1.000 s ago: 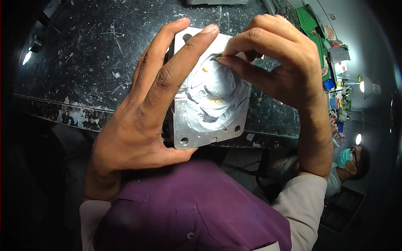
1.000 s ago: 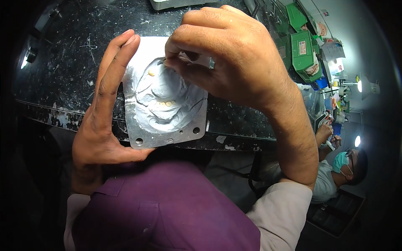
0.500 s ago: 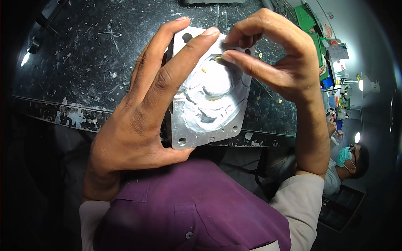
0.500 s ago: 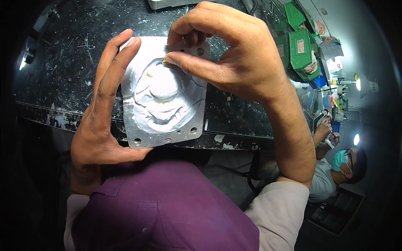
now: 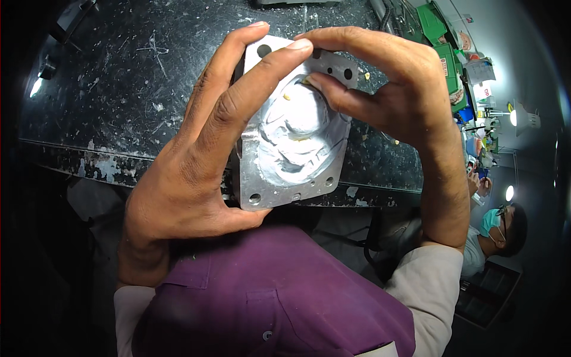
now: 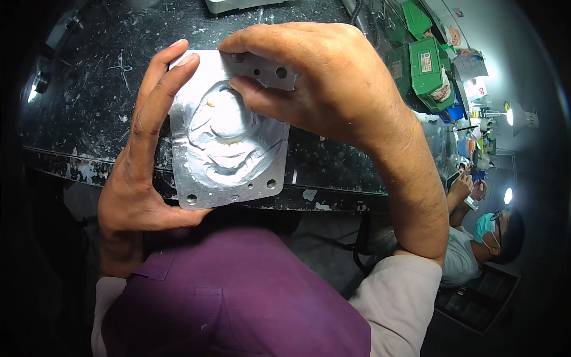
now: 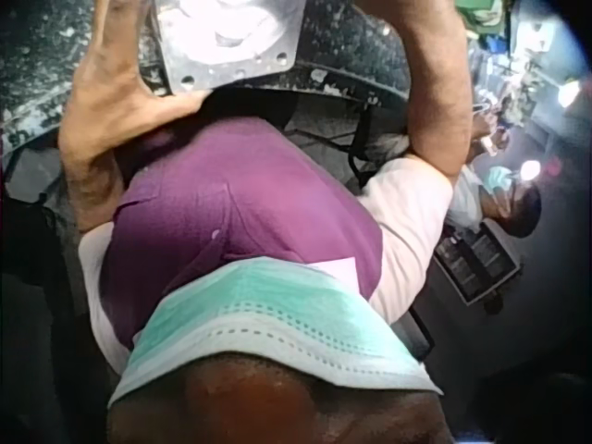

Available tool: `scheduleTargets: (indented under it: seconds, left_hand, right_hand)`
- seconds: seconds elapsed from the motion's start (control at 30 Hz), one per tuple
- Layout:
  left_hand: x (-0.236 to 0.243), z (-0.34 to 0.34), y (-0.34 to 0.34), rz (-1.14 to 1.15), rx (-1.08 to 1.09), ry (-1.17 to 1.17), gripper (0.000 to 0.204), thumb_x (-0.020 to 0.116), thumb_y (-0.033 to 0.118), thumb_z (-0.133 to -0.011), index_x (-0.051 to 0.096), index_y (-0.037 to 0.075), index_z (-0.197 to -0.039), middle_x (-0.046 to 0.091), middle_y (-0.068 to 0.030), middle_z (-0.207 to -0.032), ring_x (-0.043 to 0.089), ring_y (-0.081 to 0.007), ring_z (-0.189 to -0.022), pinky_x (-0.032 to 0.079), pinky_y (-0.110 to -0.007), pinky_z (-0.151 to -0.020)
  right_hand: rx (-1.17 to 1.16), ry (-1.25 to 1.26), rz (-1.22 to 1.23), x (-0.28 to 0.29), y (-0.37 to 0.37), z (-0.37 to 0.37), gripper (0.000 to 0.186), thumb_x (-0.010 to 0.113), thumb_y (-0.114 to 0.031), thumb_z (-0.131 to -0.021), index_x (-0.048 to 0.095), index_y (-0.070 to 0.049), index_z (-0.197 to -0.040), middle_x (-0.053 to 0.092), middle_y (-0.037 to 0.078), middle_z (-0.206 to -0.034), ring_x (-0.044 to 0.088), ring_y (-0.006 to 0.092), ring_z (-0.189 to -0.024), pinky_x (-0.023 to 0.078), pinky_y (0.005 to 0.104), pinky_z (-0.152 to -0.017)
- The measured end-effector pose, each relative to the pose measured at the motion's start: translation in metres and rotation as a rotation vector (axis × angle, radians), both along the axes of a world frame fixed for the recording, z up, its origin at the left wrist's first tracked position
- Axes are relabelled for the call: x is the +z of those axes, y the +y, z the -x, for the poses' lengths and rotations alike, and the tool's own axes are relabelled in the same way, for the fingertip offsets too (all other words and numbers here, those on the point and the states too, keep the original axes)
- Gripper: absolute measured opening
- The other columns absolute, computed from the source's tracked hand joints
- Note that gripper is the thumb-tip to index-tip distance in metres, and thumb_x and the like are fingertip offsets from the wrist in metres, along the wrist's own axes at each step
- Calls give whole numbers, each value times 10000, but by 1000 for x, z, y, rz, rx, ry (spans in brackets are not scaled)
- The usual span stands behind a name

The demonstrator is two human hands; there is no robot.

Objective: The person scrapes a plaster dental mold using a metal dental pick, clears away dust with a compressed air gun, and then manually fits small artificial teeth into the mold's indentations.

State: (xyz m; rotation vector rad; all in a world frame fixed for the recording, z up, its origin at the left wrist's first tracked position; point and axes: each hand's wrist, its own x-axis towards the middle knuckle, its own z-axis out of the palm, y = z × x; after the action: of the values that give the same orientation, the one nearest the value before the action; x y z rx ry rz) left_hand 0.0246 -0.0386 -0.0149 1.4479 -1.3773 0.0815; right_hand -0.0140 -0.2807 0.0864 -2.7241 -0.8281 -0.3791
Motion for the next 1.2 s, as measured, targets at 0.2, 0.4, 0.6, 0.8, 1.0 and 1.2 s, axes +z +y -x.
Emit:
scheduleTargets:
  seconds: [0.2, 0.4, 0.6, 0.8, 1.0, 1.2]
  left_hand:
    - [-7, -6, -14, 57, -14, 96, 1227, 922, 112, -471, 350, 142, -1557, 396, -125, -1612, 183, -389, -1556, 251, -538, -1254]
    - [8, 3, 3, -88, 11, 237, 1341, 880, 127, -488, 170, 25, -1622, 95, -250, -1676, 224, -357, -1542, 290, -469, -1232]
    - [9, 3, -2, -49, 13, 294, 1350, 889, 169, -510, 140, 25, -1624, 126, -240, -1676, 277, -365, -1526, 325, -477, -1222]
    - [2, 13, -11, 54, 16, 543, 1371, 915, 277, -561, 90, -35, -1610, 120, -263, -1669, 288, -386, -1518, 363, -492, -1201]
    - [11, 7, 1, -64, 123, 527, 1421, 937, 474, -544, 149, -72, -1593, 141, -298, -1655, 274, -405, -1520, 309, -493, -1220]
    - [7, 1, 1, -65, 109, 498, 1455, 961, 476, -519, 150, -93, -1585, 195, -328, -1632, 280, -398, -1520, 286, -477, -1225]
  right_hand:
    - [-81, 17, 36, -8, -8, -2, 430, 873, -132, -755, 740, -115, -1164, 773, 75, -1036, 765, 244, -930, 612, 325, -787]
    - [150, -108, -362, -2, -37, -7, 312, 825, -10, -783, 724, -4, -1078, 732, 125, -964, 711, 230, -797, 584, 324, -730]
    - [-485, -192, -373, 4, -67, 74, 319, 758, -157, -949, 637, -32, -682, 607, -47, -636, 463, 12, -538, 330, 195, -486]
    - [-816, 38, -303, -13, -89, 135, 77, 789, -90, -896, 772, -30, -940, 729, 27, -825, 595, 61, -668, 469, 226, -611]
    - [-445, 43, -170, -31, -81, 126, 114, 827, -94, -801, 788, -85, -908, 739, 28, -848, 660, 185, -769, 516, 304, -678]
    - [-352, 80, -112, -47, -71, 101, 118, 822, -175, -816, 784, -130, -918, 730, -10, -894, 649, 172, -837, 481, 327, -803]
